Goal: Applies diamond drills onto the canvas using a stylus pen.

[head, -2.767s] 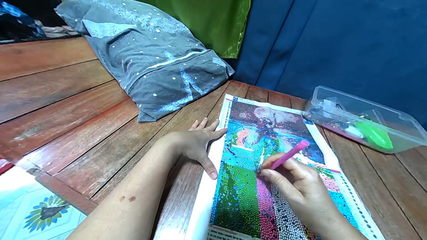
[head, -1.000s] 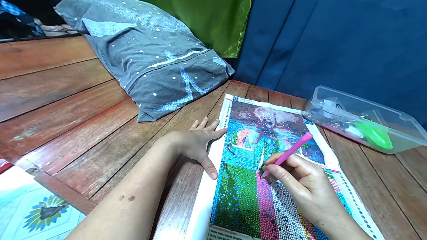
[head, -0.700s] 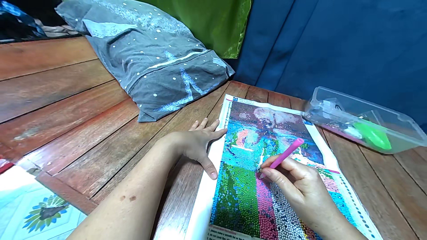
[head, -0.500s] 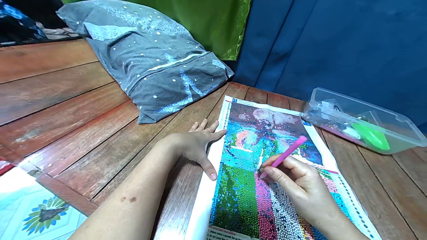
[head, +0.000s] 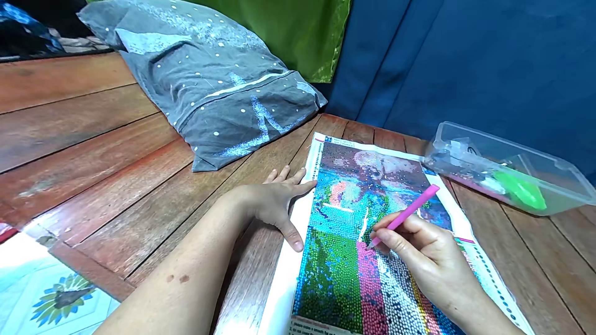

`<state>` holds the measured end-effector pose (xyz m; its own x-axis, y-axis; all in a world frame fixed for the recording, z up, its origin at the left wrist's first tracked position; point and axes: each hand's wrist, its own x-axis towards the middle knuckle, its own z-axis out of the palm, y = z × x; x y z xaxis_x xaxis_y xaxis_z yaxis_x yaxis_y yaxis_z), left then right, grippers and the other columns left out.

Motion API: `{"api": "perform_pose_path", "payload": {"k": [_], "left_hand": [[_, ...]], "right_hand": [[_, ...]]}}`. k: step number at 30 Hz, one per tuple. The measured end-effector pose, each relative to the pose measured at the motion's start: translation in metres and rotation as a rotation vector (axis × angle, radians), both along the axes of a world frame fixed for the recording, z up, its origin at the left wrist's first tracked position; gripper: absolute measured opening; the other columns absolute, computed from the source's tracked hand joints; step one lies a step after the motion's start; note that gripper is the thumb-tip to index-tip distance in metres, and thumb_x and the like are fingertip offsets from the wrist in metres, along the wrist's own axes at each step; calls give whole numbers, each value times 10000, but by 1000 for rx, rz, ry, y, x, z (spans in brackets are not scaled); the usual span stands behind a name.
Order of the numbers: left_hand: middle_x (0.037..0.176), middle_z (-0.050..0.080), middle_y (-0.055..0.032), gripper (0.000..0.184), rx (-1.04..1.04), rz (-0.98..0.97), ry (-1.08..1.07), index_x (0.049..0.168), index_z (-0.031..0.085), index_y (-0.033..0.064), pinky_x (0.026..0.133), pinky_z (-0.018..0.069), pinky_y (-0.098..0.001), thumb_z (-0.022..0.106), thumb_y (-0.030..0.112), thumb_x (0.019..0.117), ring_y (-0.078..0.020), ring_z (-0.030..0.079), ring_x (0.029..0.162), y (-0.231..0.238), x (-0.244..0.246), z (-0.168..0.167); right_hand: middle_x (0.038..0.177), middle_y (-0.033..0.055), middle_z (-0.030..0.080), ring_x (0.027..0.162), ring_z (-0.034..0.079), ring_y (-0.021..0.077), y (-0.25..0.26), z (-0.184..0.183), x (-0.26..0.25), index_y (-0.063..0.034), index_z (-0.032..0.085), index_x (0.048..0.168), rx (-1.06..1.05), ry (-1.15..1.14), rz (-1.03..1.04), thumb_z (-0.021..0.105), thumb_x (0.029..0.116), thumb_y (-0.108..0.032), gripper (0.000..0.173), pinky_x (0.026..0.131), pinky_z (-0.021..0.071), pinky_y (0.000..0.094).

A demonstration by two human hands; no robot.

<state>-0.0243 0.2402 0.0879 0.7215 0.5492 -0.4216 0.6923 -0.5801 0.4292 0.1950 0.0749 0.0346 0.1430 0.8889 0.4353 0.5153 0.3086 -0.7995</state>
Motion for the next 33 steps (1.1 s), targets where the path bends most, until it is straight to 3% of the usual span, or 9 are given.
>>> {"api": "perform_pose_path", "payload": {"k": [11, 33], "left_hand": [[1731, -61, -114, 1260, 12, -1, -6, 1660, 160, 231, 1235, -37, -621, 937, 419, 687, -438, -110, 1569, -1, 0, 0], [1730, -71, -118, 1263, 8, -10, 24, 1663, 128, 234, 1235, -69, -602, 927, 424, 703, -422, -127, 1571, -2, 1, 2]], "right_hand": [[804, -83, 690, 716, 680, -6, 1, -2, -1, -142, 697, 955, 37, -134, -14, 579, 973, -249, 160, 665, 589, 151], [811, -81, 693, 717, 682, 1, -3, 0, -3, -151, 700, 952, 19, -91, 19, 581, 978, -255, 160, 654, 587, 153]]}}
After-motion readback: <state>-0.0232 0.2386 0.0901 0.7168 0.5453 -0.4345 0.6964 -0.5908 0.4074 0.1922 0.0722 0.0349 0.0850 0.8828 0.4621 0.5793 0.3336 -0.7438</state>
